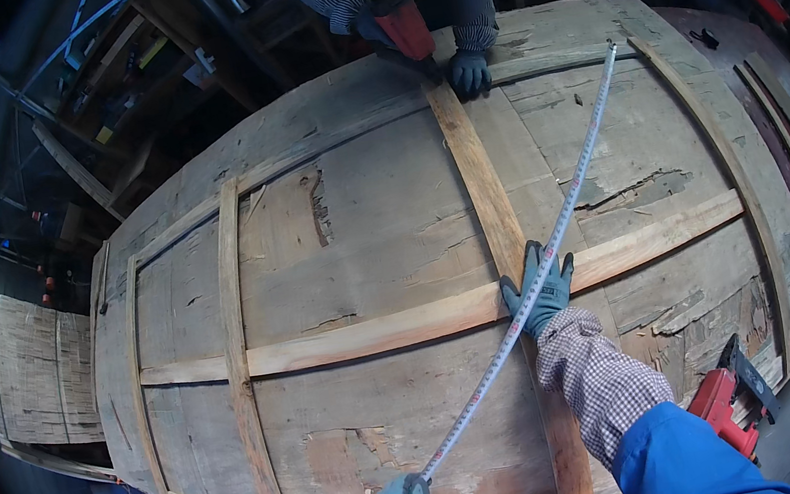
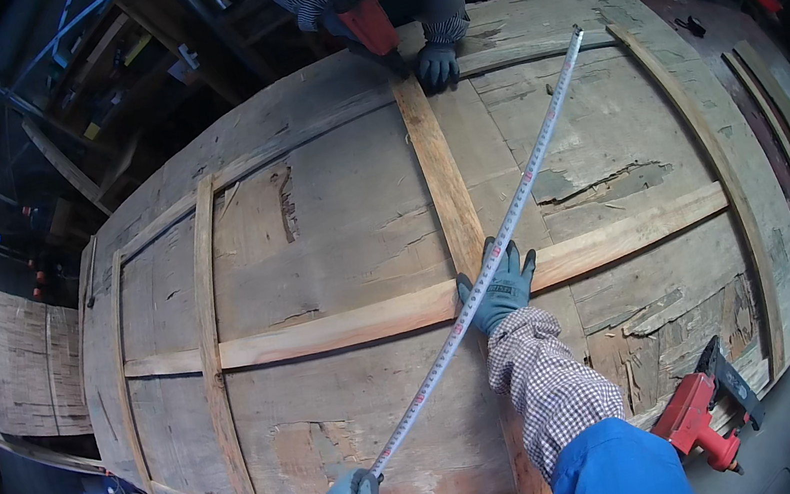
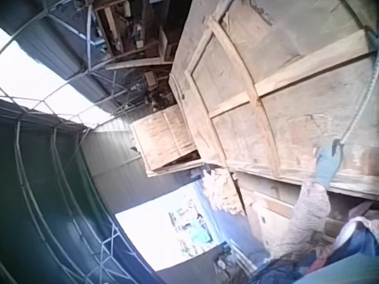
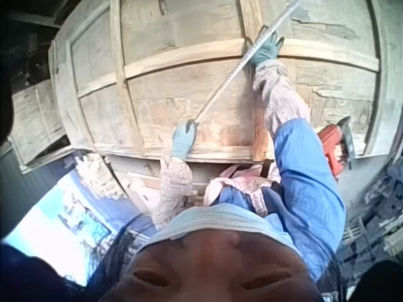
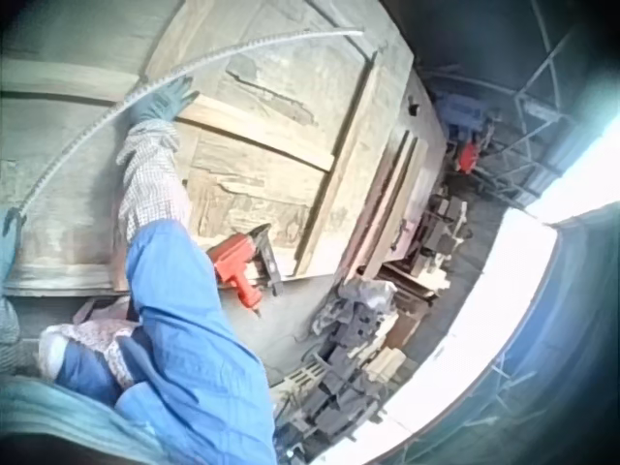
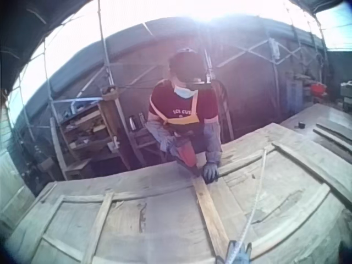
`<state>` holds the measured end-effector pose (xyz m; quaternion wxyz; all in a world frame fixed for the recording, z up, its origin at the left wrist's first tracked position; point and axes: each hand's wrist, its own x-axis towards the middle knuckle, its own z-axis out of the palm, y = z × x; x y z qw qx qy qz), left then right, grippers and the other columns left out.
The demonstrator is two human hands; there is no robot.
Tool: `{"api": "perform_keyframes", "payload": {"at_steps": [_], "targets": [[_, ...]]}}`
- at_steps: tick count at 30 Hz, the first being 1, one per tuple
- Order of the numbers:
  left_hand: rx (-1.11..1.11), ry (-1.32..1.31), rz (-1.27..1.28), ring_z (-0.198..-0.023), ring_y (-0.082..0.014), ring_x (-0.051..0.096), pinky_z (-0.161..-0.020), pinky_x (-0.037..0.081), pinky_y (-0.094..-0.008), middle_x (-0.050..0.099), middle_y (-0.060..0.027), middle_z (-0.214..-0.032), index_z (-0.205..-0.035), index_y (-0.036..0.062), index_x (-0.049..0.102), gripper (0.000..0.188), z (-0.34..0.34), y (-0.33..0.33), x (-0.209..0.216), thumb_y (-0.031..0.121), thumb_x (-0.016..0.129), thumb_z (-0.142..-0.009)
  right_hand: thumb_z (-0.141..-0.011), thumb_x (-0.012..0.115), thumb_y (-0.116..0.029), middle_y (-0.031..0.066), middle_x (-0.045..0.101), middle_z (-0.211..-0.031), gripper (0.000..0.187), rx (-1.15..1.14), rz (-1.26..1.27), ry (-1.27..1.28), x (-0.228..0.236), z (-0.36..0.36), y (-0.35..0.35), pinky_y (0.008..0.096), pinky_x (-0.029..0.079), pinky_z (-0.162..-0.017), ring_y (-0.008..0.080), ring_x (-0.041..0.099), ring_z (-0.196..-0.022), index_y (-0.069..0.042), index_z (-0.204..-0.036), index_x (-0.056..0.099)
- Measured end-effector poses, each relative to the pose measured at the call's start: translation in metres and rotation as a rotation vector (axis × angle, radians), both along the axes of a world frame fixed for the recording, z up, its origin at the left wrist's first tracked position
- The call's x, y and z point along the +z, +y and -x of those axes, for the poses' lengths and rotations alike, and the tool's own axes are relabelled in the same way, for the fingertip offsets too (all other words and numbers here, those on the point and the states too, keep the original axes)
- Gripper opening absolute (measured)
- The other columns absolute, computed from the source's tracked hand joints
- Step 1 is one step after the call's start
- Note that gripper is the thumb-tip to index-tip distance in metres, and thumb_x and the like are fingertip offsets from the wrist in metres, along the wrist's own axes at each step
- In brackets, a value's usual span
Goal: The person measures a wooden crate with a tape measure and uses a nail gun to attach wooden slats to its frame. The person repeats this process for multiple slats on the crate.
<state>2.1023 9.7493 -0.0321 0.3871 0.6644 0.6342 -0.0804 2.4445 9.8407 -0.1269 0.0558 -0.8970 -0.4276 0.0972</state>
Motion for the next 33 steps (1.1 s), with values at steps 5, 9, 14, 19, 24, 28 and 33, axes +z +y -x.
{"api": "perform_keyframes", "payload": {"at_steps": [5, 9, 14, 19, 24, 28, 33], "targets": [[0.315, -0.185, -0.07, -0.057, -0.0207, 0.051, -0.054, 0.042, -0.0331, 0.059, -0.0115, -0.07, -0.088, 0.0051, 0.061, 0.012, 0.125, -0.187, 0.01, 0.014, 0.054, -0.085, -0.081, 0.048, -0.051, 0.0156, 0.022, -0.139, 0.08, 0.086, -0.085, 0.038, -0.022, -0.002, 0.0, 0.0581, 0.004, -0.105, 0.0328, 0.017, -0.131, -0.002, -0.137, 0.021], [0.394, -0.247, 0.049, -0.068, -0.0202, 0.053, -0.06, 0.045, -0.0325, 0.058, -0.0075, -0.075, -0.087, 0.0069, 0.059, 0.014, 0.155, -0.273, 0.033, 0.02, 0.053, -0.085, -0.076, 0.055, -0.044, 0.0191, 0.028, -0.138, 0.074, 0.097, -0.19, 0.035, 0.004, -0.009, -0.054, 0.0519, 0.01, -0.106, 0.0356, 0.023, -0.128, -0.005, -0.134, 0.03], [0.3, -0.451, 0.064, -0.076, -0.0252, 0.056, -0.065, 0.049, -0.0373, 0.057, -0.0094, -0.086, -0.097, 0.0086, 0.055, 0.026, 0.207, -0.343, -0.005, 0.03, 0.056, -0.082, -0.076, 0.059, -0.036, 0.0193, 0.043, -0.125, 0.062, 0.332, -0.464, 0.329, 0.028, 0.079, -0.163, 0.045, 0.025, -0.1, 0.0345, 0.038, -0.116, -0.005, -0.126, 0.042], [1.308, -1.065, 0.186, -0.078, -0.0241, 0.059, -0.065, 0.052, -0.0364, 0.058, -0.0077, -0.086, -0.095, 0.0077, 0.056, 0.02, 0.135, -0.243, 0.087, 0.026, 0.053, -0.086, -0.083, 0.055, -0.04, 0.0232, 0.037, -0.132, 0.065, 0.485, -0.11, 1.211, 0.099, 0.209, -0.252, 0.0396, 0.03, -0.102, 0.0347, 0.037, -0.122, -0.003, -0.133, 0.033], [1.017, -1.153, 0.142, -0.075, -0.0205, 0.059, -0.066, 0.049, -0.0326, 0.061, -0.0071, -0.084, -0.092, 0.0062, 0.057, 0.026, 0.169, -0.179, 0.079, 0.031, 0.05, -0.086, -0.087, 0.057, -0.028, 0.0174, 0.034, -0.135, 0.067, 0.382, -0.035, 2.035, 0.136, 0.342, -0.271, 0.0335, 0.029, -0.102, 0.0246, 0.032, -0.125, -0.002, -0.138, 0.022], [1.169, -1.279, 0.449, -0.068, -0.0187, 0.057, -0.062, 0.047, -0.028, 0.06, -0.0046, -0.078, -0.087, 0.0078, 0.058, 0.021, 0.203, -0.134, 0.031, 0.028, 0.051, -0.085, -0.089, 0.055, -0.021, 0.0102, 0.051, -0.102, 0.065, 0.509, -0.289, 2.157, 0.039, 0.436, -0.243, 0.0274, 0.043, -0.073, 0.0147, 0.05, -0.086, -0.004, -0.14, 0.018], [1.006, -1.295, 0.582, -0.092, -0.0211, 0.055, -0.074, 0.048, -0.0302, 0.057, -0.0111, -0.094, -0.105, 0.0032, 0.053, 0.027, 0.273, -0.097, 0.056, 0.023, 0.043, -0.089, -0.082, 0.049, -0.055, 0.0261, 0.016, -0.141, 0.086, 0.503, -0.045, 1.252, 0.127, 0.495, -0.211, 0.0392, 0.023, -0.106, 0.0375, 0.022, -0.13, -0.005, -0.141, 0.012]]}}
